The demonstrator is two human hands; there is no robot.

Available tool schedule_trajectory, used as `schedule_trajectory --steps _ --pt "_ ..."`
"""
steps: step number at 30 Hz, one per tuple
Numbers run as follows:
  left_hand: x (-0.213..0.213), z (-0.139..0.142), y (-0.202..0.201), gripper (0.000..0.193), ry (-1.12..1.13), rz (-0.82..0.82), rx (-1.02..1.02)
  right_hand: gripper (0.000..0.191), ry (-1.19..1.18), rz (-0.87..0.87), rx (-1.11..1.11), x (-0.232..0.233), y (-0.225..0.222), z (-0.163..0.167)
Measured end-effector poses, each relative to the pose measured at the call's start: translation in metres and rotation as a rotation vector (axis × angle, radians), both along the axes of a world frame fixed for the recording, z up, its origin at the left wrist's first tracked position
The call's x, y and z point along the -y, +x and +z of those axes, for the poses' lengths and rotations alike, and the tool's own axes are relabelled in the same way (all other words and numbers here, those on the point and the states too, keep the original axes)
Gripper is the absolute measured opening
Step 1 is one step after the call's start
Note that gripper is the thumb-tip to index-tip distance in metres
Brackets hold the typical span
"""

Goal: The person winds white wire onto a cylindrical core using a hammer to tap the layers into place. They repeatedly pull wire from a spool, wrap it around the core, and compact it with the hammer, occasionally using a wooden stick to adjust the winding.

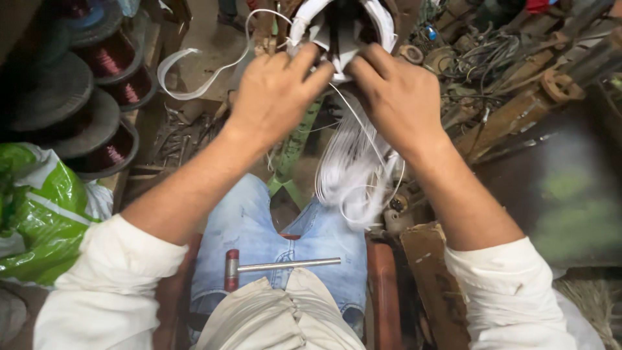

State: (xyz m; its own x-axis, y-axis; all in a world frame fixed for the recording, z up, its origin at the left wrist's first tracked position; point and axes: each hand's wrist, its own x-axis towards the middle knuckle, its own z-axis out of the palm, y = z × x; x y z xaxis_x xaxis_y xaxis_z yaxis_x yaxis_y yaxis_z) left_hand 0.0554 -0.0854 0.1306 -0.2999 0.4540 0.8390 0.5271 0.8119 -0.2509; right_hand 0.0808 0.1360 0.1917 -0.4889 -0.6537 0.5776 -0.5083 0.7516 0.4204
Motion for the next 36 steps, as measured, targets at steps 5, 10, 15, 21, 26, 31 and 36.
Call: schedule_trajectory --steps 5,10,15,21,26,31,36 --pt "-0.003 -0.033 -0.008 0.019 0.122 0.035 -0.204 0.024 -0.226 0.093 -0.092 0.005 -0.011 -0.052" --pt "-0.005 -0.053 -0.040 0.027 0.182 -0.052 -0.256 0.032 -0.344 0.189 -0.233 0.008 -0.037 -0.076" --pt "0.005 -0.041 -0.030 0.039 0.111 -0.109 -0.156 0.036 -0.300 0.121 -0.130 0.004 -0.028 -0.074" --pt "0.023 -0.009 -0.001 0.027 -0.081 0.014 -0.165 0.035 -0.103 -0.117 -0.131 0.012 0.000 -0.056" --pt "0.013 0.012 -0.008 0.015 -0.198 0.083 -0.063 0.037 0.150 -0.357 -0.171 0.033 0.007 -0.033" --pt "0.007 0.016 -0.005 0.022 -0.131 0.009 0.011 0.032 0.135 -0.265 -0.006 0.021 0.011 -0.013" --pt "0.017 -0.003 -0.003 0.032 -0.040 -0.087 0.034 0.039 0.107 -0.161 -0.067 0.009 0.007 -0.025"
